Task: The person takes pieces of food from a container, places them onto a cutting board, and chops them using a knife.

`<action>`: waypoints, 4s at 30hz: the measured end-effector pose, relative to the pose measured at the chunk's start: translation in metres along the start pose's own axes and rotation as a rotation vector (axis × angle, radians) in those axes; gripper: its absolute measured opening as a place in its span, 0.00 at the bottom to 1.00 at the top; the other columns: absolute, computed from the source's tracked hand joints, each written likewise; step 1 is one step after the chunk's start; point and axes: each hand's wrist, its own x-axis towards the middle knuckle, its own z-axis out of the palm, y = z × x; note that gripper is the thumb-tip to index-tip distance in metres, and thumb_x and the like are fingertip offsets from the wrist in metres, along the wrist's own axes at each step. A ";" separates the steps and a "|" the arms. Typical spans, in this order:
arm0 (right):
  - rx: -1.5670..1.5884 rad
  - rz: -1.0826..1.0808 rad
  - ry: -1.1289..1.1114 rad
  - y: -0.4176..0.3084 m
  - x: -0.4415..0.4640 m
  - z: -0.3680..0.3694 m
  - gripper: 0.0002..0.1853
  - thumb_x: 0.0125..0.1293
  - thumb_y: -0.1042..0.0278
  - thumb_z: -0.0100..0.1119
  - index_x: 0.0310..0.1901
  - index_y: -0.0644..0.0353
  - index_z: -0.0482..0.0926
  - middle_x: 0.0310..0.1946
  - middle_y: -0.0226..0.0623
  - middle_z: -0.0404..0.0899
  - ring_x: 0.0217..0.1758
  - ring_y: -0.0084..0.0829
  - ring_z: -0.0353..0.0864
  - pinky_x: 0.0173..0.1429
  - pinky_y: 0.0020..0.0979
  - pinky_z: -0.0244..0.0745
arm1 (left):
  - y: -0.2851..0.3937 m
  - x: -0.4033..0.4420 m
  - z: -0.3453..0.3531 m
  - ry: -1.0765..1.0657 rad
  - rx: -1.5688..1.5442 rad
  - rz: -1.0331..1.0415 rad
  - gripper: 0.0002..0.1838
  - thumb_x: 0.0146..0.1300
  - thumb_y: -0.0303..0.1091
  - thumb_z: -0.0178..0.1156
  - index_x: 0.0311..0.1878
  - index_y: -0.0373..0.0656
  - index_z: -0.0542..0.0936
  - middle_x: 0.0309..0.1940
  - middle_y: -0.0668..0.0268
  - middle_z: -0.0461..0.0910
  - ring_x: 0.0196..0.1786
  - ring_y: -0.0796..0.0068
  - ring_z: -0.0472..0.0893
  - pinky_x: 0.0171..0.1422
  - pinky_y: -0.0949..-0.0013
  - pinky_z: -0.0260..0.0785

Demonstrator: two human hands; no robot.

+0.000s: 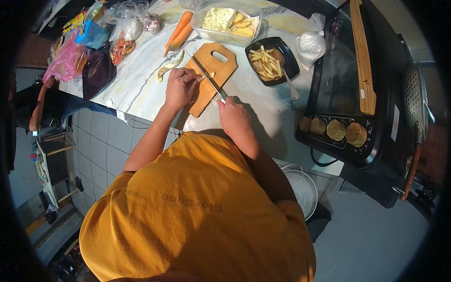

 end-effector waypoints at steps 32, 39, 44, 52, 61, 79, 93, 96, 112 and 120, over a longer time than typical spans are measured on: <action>0.048 -0.069 0.052 0.002 -0.012 -0.003 0.22 0.77 0.50 0.46 0.41 0.65 0.74 0.29 0.61 0.82 0.37 0.65 0.82 0.43 0.59 0.75 | -0.007 0.003 0.000 -0.018 0.000 0.071 0.08 0.54 0.29 0.72 0.39 0.46 0.89 0.33 0.64 0.79 0.40 0.59 0.76 0.47 0.60 0.68; 0.006 -0.006 0.025 -0.004 -0.010 -0.002 0.21 0.76 0.50 0.47 0.42 0.65 0.75 0.31 0.60 0.83 0.39 0.63 0.83 0.44 0.58 0.76 | -0.007 0.001 0.000 -0.033 0.033 0.064 0.08 0.54 0.30 0.72 0.39 0.46 0.89 0.33 0.64 0.79 0.40 0.59 0.76 0.47 0.60 0.69; -0.010 0.012 0.003 -0.007 -0.007 -0.001 0.21 0.77 0.50 0.47 0.43 0.65 0.75 0.32 0.59 0.83 0.40 0.62 0.84 0.45 0.57 0.77 | -0.005 0.002 0.001 -0.031 0.041 0.056 0.07 0.56 0.30 0.71 0.38 0.44 0.89 0.34 0.63 0.79 0.41 0.59 0.76 0.47 0.60 0.69; -0.007 0.025 -0.009 -0.007 -0.008 -0.005 0.22 0.77 0.50 0.46 0.44 0.65 0.75 0.34 0.59 0.84 0.42 0.61 0.84 0.46 0.57 0.77 | -0.002 -0.001 0.003 -0.003 0.068 0.010 0.06 0.56 0.34 0.71 0.37 0.46 0.88 0.34 0.66 0.79 0.43 0.61 0.76 0.48 0.59 0.65; 0.015 0.015 0.074 0.003 -0.014 -0.005 0.22 0.77 0.48 0.46 0.41 0.64 0.74 0.31 0.60 0.82 0.39 0.64 0.81 0.44 0.59 0.74 | -0.001 -0.002 -0.008 -0.060 -0.023 -0.021 0.10 0.54 0.39 0.74 0.38 0.48 0.88 0.36 0.66 0.78 0.46 0.61 0.76 0.50 0.57 0.65; 0.009 -0.018 -0.007 -0.002 -0.012 0.001 0.22 0.77 0.51 0.46 0.42 0.66 0.75 0.32 0.60 0.83 0.40 0.63 0.83 0.45 0.58 0.76 | -0.012 -0.004 -0.004 -0.037 0.004 -0.010 0.06 0.56 0.36 0.72 0.37 0.49 0.89 0.35 0.67 0.78 0.44 0.61 0.76 0.48 0.58 0.64; 0.019 0.048 -0.001 -0.002 -0.009 -0.006 0.23 0.77 0.48 0.45 0.44 0.64 0.75 0.34 0.61 0.83 0.42 0.65 0.81 0.47 0.58 0.75 | -0.005 -0.008 -0.006 -0.012 0.084 -0.056 0.07 0.60 0.40 0.70 0.37 0.49 0.88 0.37 0.69 0.82 0.47 0.63 0.76 0.53 0.58 0.61; -0.014 0.047 -0.016 -0.002 -0.010 -0.007 0.23 0.77 0.48 0.44 0.45 0.65 0.74 0.34 0.61 0.83 0.42 0.63 0.83 0.47 0.57 0.76 | -0.001 -0.005 -0.004 -0.058 0.083 -0.084 0.08 0.60 0.41 0.70 0.39 0.50 0.88 0.37 0.70 0.83 0.48 0.65 0.75 0.55 0.59 0.59; 0.044 -0.050 0.031 -0.002 -0.017 -0.005 0.23 0.77 0.49 0.46 0.43 0.65 0.75 0.30 0.61 0.82 0.39 0.64 0.82 0.46 0.58 0.76 | -0.009 -0.013 -0.002 -0.033 0.026 -0.066 0.09 0.58 0.40 0.69 0.40 0.49 0.87 0.41 0.67 0.79 0.52 0.62 0.74 0.57 0.57 0.58; 0.036 -0.074 0.055 0.000 -0.015 0.000 0.22 0.77 0.50 0.46 0.41 0.66 0.75 0.30 0.60 0.82 0.38 0.63 0.82 0.44 0.58 0.76 | -0.004 -0.012 0.002 -0.004 0.027 -0.095 0.07 0.58 0.40 0.69 0.37 0.49 0.87 0.40 0.68 0.79 0.51 0.64 0.74 0.55 0.57 0.58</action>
